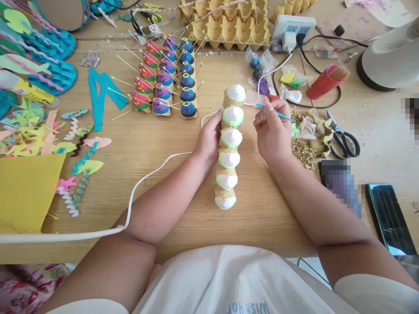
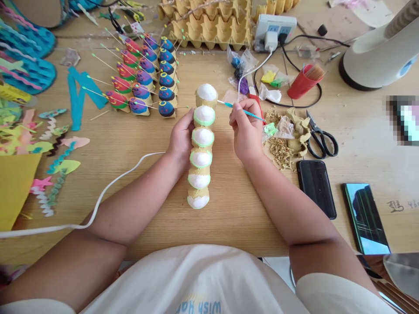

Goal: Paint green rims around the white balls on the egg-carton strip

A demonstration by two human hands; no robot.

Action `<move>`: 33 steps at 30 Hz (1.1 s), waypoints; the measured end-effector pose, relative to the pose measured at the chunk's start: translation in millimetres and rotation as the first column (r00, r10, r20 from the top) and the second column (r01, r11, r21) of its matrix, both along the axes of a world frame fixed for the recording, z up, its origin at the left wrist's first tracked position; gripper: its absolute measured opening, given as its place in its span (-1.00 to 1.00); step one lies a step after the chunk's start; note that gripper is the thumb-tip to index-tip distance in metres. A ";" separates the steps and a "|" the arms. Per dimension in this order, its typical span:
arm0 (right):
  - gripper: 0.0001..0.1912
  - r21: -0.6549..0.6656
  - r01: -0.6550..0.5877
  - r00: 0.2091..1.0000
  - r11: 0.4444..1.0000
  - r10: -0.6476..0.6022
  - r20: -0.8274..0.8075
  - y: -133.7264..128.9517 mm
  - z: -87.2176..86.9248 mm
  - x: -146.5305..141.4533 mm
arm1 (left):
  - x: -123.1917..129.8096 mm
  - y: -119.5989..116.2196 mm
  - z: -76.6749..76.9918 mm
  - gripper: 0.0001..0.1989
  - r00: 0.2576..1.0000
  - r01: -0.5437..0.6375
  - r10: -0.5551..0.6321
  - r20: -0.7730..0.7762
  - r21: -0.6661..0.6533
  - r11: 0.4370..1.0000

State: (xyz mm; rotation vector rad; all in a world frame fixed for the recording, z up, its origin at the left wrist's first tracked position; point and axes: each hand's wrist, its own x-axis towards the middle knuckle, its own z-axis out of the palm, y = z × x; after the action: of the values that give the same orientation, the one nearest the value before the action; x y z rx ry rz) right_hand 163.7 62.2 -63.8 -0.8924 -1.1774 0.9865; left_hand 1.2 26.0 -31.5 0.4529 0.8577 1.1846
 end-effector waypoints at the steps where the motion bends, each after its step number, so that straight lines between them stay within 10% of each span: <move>1: -0.57 -0.014 -0.001 1.000 1.000 0.001 0.004 1.5 -1.3 0.5 | -0.7 0.3 0.7 -0.48 1.000 0.000 0.000 -0.007 -0.012 1.000; 12: -0.51 -0.060 -0.156 0.976 0.986 0.164 0.143 -23.2 18.3 -14.4 | -0.5 -1.4 2.6 -0.50 0.994 -0.100 0.100 -0.053 0.002 0.995; 33: -0.44 -0.269 -0.400 0.910 0.876 0.346 -0.227 -27.4 18.0 -22.0 | -1.8 0.8 -4.6 -0.54 0.995 -0.103 0.103 0.008 0.021 0.994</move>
State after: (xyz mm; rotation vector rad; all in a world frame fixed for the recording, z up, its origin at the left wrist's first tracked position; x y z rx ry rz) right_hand 141.7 34.8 -45.7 -0.8145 -1.0828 1.5704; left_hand -0.6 26.8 -36.1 0.4262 0.8719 1.2904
